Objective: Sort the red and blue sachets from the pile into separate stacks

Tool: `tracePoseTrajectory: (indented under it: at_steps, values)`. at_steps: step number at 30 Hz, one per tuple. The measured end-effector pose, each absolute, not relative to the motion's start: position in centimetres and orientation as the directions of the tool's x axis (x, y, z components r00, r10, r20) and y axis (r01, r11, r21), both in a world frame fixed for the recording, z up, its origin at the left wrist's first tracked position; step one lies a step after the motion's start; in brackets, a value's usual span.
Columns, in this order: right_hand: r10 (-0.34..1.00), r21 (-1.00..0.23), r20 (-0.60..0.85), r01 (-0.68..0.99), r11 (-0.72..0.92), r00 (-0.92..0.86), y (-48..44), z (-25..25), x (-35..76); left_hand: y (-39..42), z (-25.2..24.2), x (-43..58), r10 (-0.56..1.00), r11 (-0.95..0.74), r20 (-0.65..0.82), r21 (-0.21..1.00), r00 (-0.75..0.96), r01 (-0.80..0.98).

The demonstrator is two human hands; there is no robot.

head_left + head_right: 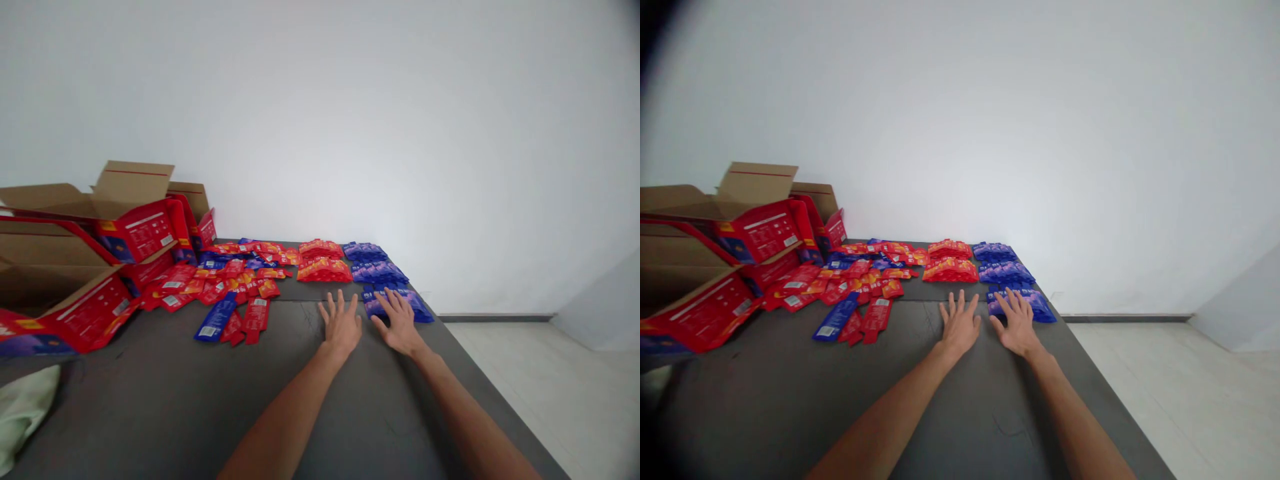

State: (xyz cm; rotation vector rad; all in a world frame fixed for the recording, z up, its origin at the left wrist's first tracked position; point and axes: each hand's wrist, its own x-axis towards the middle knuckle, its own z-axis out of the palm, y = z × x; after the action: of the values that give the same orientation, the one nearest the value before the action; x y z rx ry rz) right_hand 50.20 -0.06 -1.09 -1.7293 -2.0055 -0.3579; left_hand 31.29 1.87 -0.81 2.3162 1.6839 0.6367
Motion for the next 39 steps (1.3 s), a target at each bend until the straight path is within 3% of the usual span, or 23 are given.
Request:
tracePoseTrajectory:
  at_steps: [10, 18, 32, 39]
  values:
    - [0.859, -0.186, 0.465, 0.926, 0.329, -0.212, -1.1, -0.9, 34.7, 0.7, -1.9, 15.6, 0.942, -0.228, 0.31, 0.315, 0.127, 0.921]
    - [0.875, -0.309, 0.405, 0.861, 0.404, -0.265, -2.9, -1.0, 23.7, 0.3, -3.6, 6.4, 0.968, -0.191, 0.219, 0.315, 0.125, 0.93]
    - [0.858, -0.373, 0.411, 0.802, 0.466, -0.308, -2.3, -3.0, 19.7, -1.6, -2.8, 4.2, 0.932, -0.323, 0.297, 0.424, 0.206, 0.846]
    - [0.823, -0.373, 0.439, 0.761, 0.532, -0.361, -2.3, -3.4, 20.0, -0.9, -2.1, 4.6, 0.904, -0.413, 0.353, 0.585, 0.24, 0.698]
